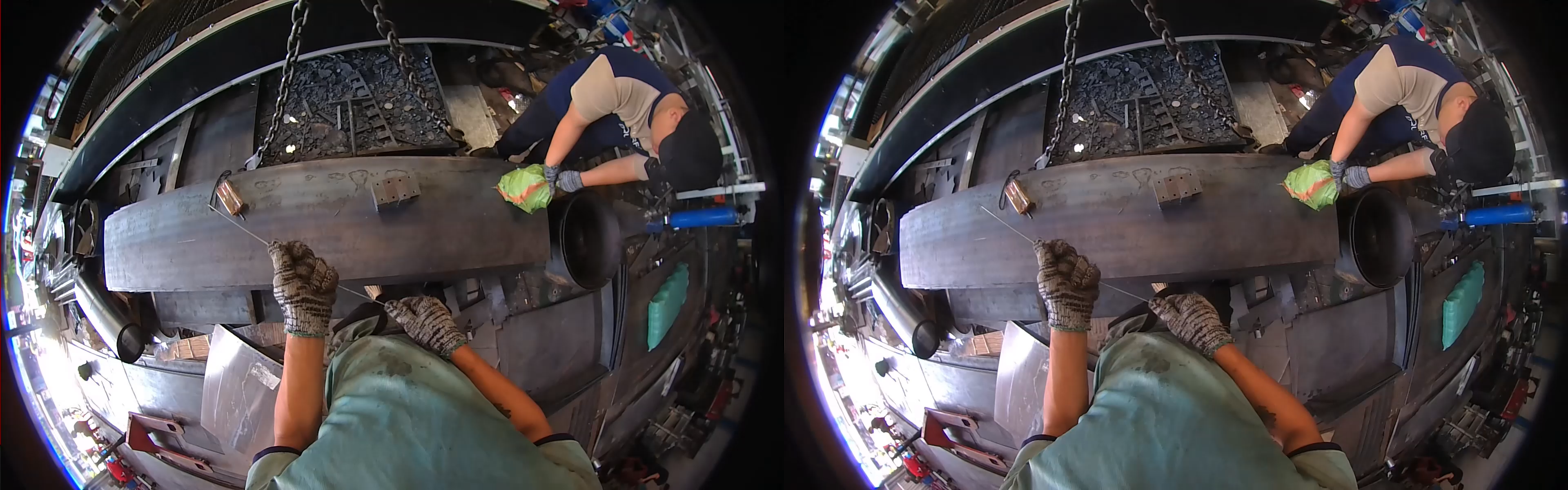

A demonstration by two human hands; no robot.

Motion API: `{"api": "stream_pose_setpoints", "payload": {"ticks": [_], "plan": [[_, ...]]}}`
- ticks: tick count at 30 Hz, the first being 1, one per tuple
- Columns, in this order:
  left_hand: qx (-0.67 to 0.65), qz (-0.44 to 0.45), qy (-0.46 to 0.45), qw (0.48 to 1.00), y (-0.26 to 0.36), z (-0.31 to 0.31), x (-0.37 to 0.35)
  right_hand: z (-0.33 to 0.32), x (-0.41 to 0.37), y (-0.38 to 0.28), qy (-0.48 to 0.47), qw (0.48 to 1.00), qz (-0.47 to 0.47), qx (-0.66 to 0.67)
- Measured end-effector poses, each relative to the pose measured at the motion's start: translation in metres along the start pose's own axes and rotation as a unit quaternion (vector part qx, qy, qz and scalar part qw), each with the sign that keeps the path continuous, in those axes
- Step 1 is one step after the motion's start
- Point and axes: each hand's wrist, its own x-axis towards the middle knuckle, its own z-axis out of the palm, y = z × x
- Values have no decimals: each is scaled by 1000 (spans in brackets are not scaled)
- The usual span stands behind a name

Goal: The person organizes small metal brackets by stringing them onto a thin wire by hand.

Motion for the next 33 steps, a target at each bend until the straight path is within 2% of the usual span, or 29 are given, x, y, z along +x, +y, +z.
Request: {"api": "stream_pose_setpoints", "payload": {"ticks": [2,5,6,9,13,15,16,17,19,21,23,24,25,27,28,29,31,33], "plan": [[9,18,-9,1000,9,4,1,-7,-5,-3,-39,992,38,113],[-15,16,-34,999,18,0,6,5,-6,27,-37,987,23,153],[-4,17,-17,1000,18,2,4,1,-6,32,-81,984,44,155],[12,8,-12,1000,16,2,2,6,-5,28,-54,994,34,90],[53,27,21,998,14,7,-2,2,-2,6,-72,996,20,41],[50,29,12,998,17,8,0,5,3,15,-104,993,55,-5],[42,28,0,999,18,6,2,9,3,25,-83,996,-4,35],[33,23,-12,999,19,4,3,12,0,30,-81,996,-2,35],[-2,3,-29,1000,26,-1,6,12,-6,34,-51,985,15,162],[-17,24,-74,997,32,-9,12,1,-12,29,-48,983,49,173],[-16,34,-86,996,40,-10,15,-6,-16,32,-61,987,32,146],[-15,44,-71,996,46,-10,16,-15,-18,27,-105,980,62,155],[-14,37,-78,996,48,-9,18,-9,-17,32,-95,981,66,158],[16,57,-36,998,48,-8,17,6,-12,43,-14,1000,-18,-4],[20,56,-25,998,47,-7,16,6,-12,43,-41,998,7,45],[23,46,-35,998,46,-4,15,4,-13,40,-30,998,15,48],[11,56,8,998,45,-2,14,-1,-13,30,-64,997,51,4],[32,74,-41,996,44,-10,14,12,-7,36,-50,997,57,-16]]}}
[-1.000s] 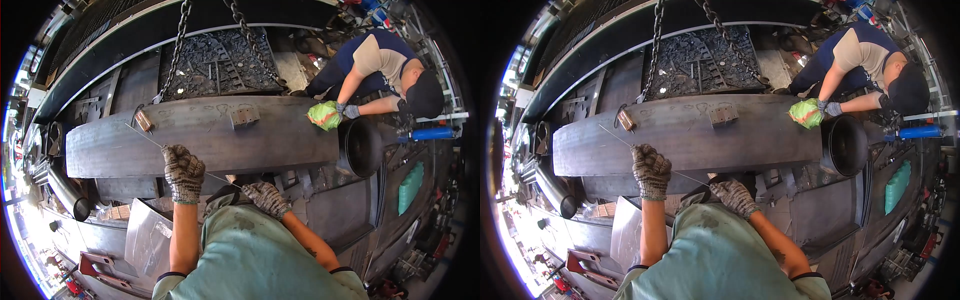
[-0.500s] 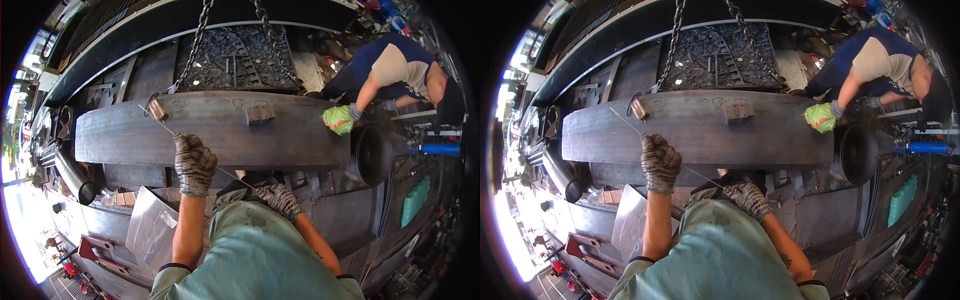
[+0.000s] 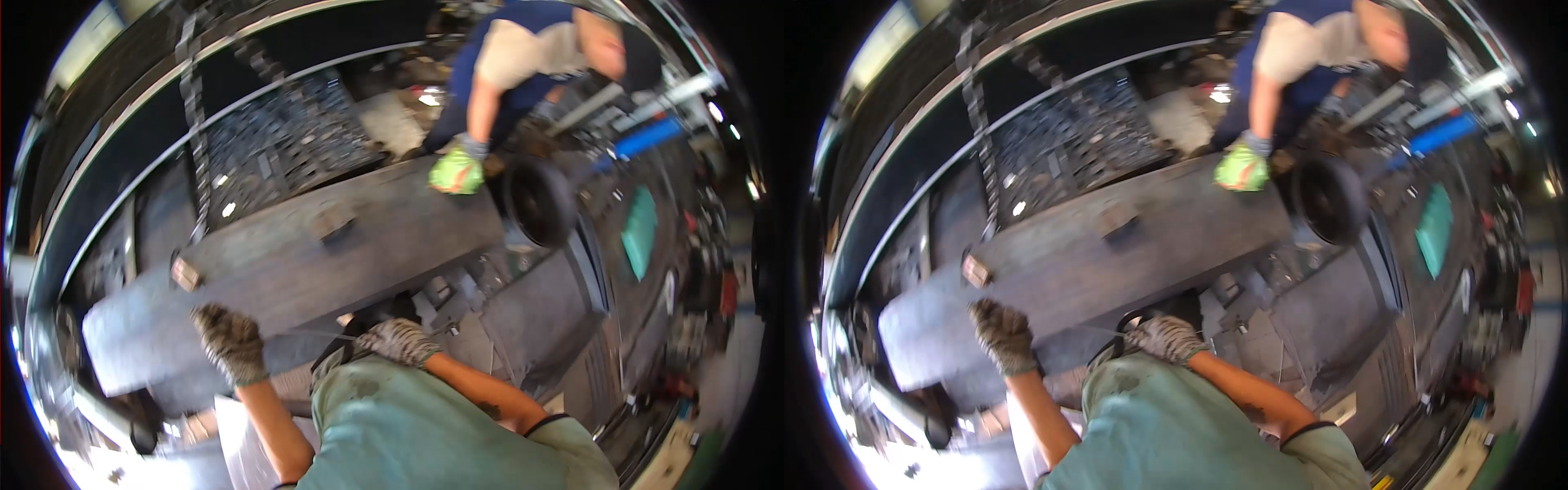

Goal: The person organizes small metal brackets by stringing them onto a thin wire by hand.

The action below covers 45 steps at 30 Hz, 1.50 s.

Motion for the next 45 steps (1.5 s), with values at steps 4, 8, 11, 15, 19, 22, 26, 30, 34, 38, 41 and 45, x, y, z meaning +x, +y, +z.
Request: {"api": "stream_pose_setpoints", "payload": {"ticks": [4,8,11,15,19,22,26,30,34,38,41,45], "plan": [[127,80,-12,989,-9,-18,21,15,-14,19,145,987,-67,16],[1,-30,-11,999,-12,-6,48,28,-10,38,208,955,-211,-28],[95,-75,-87,989,-45,28,8,28,-11,31,246,952,-179,40],[146,-144,-154,967,-125,28,-33,11,-21,20,201,971,-59,119],[17,-261,-170,950,-160,2,-27,21,-18,41,147,970,-51,185],[116,-196,-39,973,-161,30,-44,18,-20,45,135,983,-100,67],[124,-175,-1,977,-159,54,-54,20,-8,43,139,983,-113,-45],[113,-152,19,982,-158,48,-52,-12,-36,20,143,987,-75,22],[75,-141,79,984,-149,44,-54,-18,-30,11,116,992,-37,24],[78,-122,107,984,-144,36,-58,-9,-21,9,124,989,-76,15],[71,-115,135,982,-139,32,-60,-4,-16,8,124,988,-85,22],[57,-111,125,984,-127,31,-61,14,-3,23,146,978,-147,30]]}}
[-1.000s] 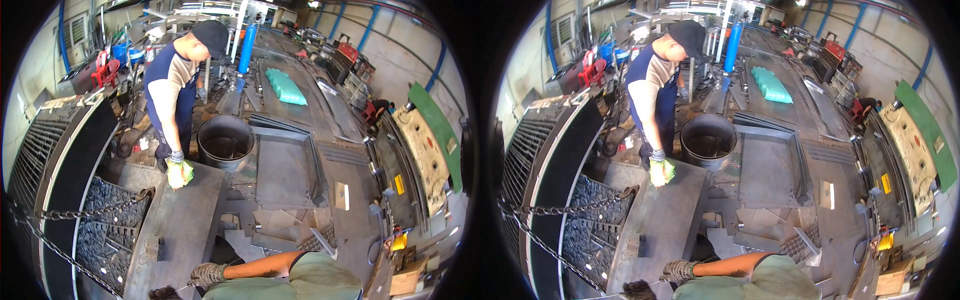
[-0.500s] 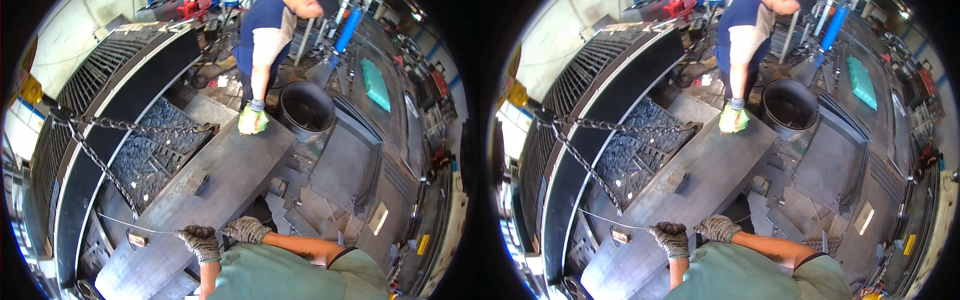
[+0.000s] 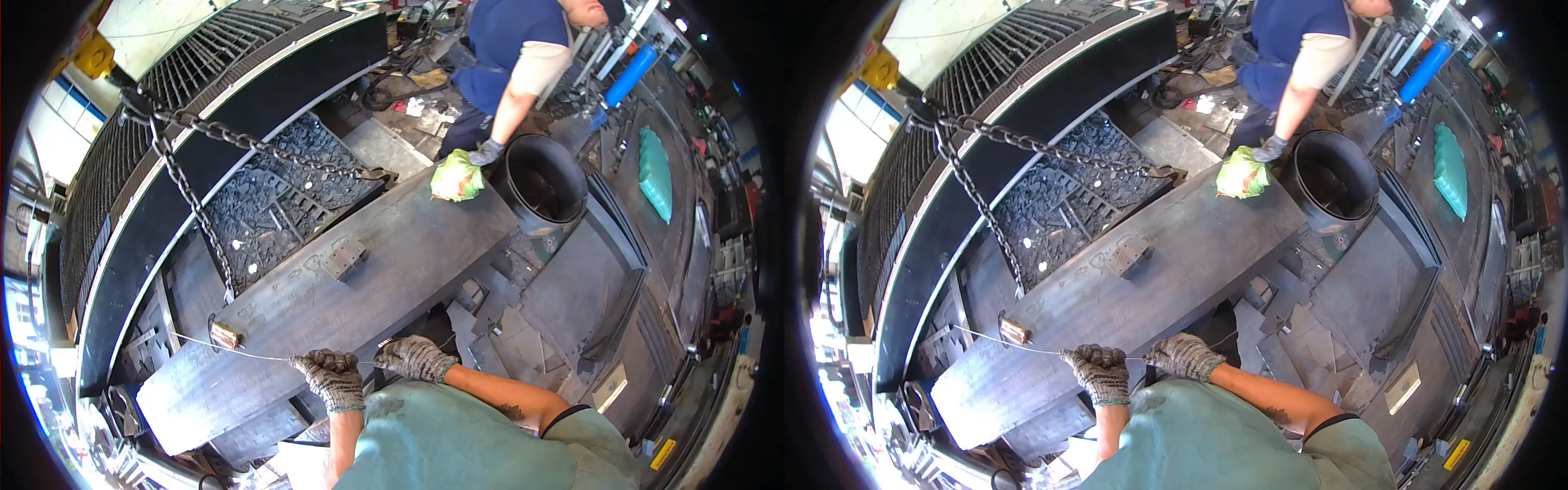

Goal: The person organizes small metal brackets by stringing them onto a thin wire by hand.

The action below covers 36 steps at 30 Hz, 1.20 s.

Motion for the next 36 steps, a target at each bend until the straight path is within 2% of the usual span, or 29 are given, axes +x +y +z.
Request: {"api": "stream_pose_setpoints", "payload": {"ticks": [3,4,9,11,14,16,18,22,24,26,28,30,31,33,35,36], "plan": [[-11,13,-22,1000,14,-2,1,-2,-4,-1,-39,999,-2,-2],[-16,12,-12,1000,17,-3,2,1,-3,0,-48,998,33,0],[-10,3,5,1000,21,-8,2,-16,-5,-16,-90,995,34,5],[-5,12,12,1000,20,-8,5,-8,0,-14,-116,990,75,5],[-8,13,54,998,20,-8,6,-14,0,-23,-108,991,83,-8],[-5,14,13,1000,19,-17,11,-12,2,-24,-114,989,93,-7],[-11,14,28,999,22,-11,7,-3,7,-19,-123,984,125,-22],[-6,14,43,999,25,-9,4,-2,10,-22,-111,987,108,-40],[-11,16,37,999,26,-9,6,-23,8,-43,-127,985,107,-42],[-16,19,33,999,28,-9,7,-1,11,-24,-113,988,91,-55],[-36,19,24,999,32,-3,8,-8,12,-29,-101,990,70,-73],[-37,29,26,999,38,1,10,-19,9,-37,-108,985,113,-67],[-33,36,25,999,43,1,10,-17,8,-32,-117,985,97,-76],[-49,49,24,997,42,-14,22,-2,-4,-12,-12,995,-50,-86],[-84,47,-166,981,28,-56,64,11,-11,-2,91,982,-137,-94],[-78,58,-151,984,29,-58,58,20,-4,11,68,983,-153,-79]]}}
